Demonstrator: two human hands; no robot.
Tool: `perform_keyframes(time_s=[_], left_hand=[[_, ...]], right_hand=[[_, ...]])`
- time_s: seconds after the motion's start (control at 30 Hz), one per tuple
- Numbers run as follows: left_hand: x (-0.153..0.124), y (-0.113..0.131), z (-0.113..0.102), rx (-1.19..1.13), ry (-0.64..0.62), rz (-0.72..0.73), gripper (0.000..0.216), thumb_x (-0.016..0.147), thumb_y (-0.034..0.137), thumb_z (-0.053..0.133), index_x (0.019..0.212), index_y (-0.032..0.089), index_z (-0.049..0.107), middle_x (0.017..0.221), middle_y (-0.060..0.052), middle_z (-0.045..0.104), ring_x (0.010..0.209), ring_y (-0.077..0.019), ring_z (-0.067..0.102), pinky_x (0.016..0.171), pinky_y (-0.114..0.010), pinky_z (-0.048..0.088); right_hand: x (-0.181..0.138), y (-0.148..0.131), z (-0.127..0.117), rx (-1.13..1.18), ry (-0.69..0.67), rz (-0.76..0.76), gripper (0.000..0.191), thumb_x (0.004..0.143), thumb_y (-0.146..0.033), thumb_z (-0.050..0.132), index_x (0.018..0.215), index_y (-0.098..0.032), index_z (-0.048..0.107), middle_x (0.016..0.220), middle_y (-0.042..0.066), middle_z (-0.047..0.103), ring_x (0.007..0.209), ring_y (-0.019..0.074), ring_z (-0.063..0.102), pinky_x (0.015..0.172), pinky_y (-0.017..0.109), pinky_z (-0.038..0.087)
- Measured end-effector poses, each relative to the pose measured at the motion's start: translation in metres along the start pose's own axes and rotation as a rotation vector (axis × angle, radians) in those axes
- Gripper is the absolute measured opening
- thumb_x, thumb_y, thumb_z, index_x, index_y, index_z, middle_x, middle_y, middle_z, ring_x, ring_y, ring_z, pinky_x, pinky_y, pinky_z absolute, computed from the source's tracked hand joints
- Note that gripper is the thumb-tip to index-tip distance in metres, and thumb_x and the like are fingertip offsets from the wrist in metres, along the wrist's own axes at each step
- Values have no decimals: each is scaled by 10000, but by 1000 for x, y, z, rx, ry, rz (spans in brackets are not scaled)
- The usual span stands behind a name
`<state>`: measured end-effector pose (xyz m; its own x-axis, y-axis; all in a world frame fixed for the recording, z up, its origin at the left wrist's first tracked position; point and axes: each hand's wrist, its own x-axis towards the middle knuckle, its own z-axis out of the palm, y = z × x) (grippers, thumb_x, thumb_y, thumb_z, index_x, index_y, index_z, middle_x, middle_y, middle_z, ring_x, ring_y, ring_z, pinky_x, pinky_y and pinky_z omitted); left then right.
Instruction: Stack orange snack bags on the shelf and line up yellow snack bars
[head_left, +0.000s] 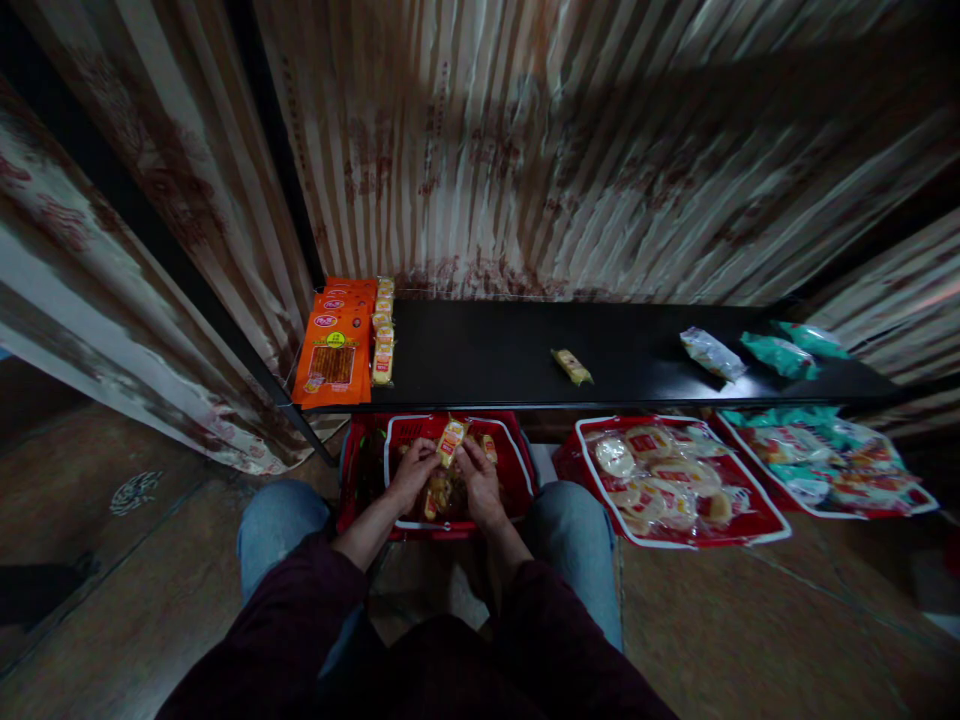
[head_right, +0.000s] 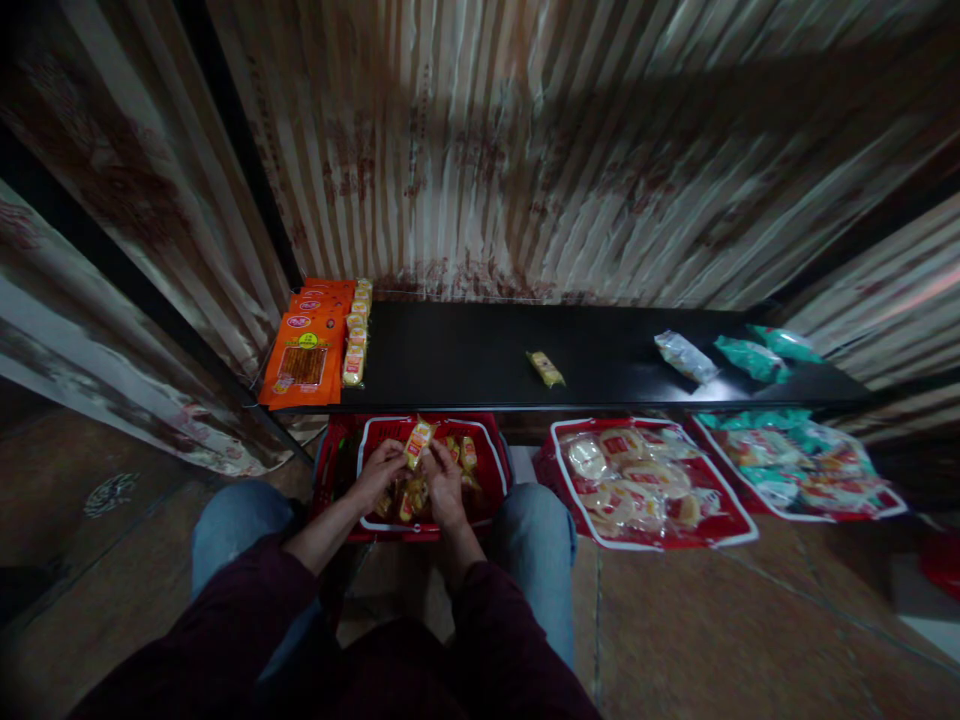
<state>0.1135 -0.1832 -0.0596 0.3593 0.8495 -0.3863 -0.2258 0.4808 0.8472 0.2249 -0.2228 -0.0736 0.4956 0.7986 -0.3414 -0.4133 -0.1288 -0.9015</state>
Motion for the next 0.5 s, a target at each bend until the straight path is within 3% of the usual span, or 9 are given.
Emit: perform_keyframes(time_s=[0.2, 0.5], left_hand=[[8, -5, 1, 111, 44, 78, 176, 675, 214, 678, 708, 198, 506, 728, 15, 560, 676, -115, 535, 654, -229, 439], [10, -7, 3, 186, 68, 158, 165, 691, 89, 591, 783, 203, 514, 744, 13, 590, 730, -121, 553, 710, -226, 413]], right_hand=[[-4, -8, 7, -65, -34, -65, 352, 636, -463, 678, 897, -236, 612, 927, 31, 659, 887, 210, 625, 767, 319, 510], [-6, -3, 13, -128, 13, -204, 312, 647, -458, 686, 788, -237, 517, 785, -16, 558, 741, 153, 552, 774, 298, 471]])
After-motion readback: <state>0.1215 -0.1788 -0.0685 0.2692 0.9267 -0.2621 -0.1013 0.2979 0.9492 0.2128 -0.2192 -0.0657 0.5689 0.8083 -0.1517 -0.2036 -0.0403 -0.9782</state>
